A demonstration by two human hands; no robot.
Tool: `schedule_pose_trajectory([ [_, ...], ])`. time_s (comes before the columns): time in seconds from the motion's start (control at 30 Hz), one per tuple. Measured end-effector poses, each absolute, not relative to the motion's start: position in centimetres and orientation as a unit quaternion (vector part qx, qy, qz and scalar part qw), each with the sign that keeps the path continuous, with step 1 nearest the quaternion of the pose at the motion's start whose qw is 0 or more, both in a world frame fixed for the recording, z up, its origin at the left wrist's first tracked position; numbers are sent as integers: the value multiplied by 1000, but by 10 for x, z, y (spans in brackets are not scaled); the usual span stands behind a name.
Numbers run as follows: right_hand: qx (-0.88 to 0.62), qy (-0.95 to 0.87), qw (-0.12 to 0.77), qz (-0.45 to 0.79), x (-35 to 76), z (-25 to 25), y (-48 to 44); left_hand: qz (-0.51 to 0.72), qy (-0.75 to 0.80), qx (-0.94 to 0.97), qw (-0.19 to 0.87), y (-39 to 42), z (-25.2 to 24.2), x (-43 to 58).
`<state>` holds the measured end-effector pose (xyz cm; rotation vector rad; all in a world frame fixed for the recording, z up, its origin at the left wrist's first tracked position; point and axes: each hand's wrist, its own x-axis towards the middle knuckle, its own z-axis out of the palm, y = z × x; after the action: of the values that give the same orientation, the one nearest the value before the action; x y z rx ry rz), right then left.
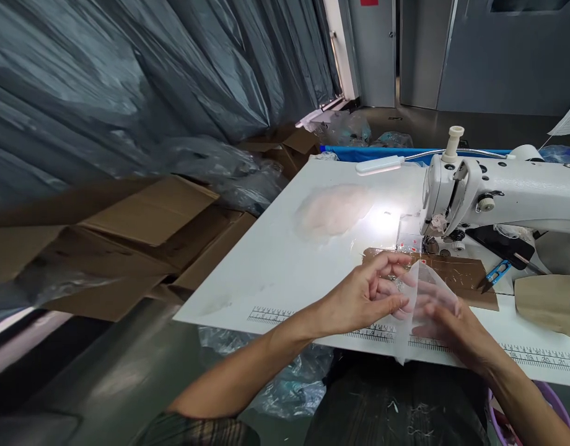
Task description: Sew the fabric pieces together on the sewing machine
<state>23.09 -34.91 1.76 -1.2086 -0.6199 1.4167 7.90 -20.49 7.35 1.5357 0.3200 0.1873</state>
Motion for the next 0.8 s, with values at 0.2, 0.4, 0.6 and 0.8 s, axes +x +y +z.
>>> schedule_pose_trajectory([
  [0.2, -620, -211, 594, 467, 260, 22, -339, 106, 159, 752, 631, -193, 51, 78],
  [0.4, -683, -279, 546, 396, 287, 39, -319, 168, 78, 954, 234, -155, 36, 96],
  [0.6, -699, -302, 524, 382, 283, 45, -307, 84, -116, 970, 195, -148, 27, 123],
  [0.8, -664, -341, 525, 408, 263, 56, -296, 110, -109, 918, 365, -152, 11, 129],
])
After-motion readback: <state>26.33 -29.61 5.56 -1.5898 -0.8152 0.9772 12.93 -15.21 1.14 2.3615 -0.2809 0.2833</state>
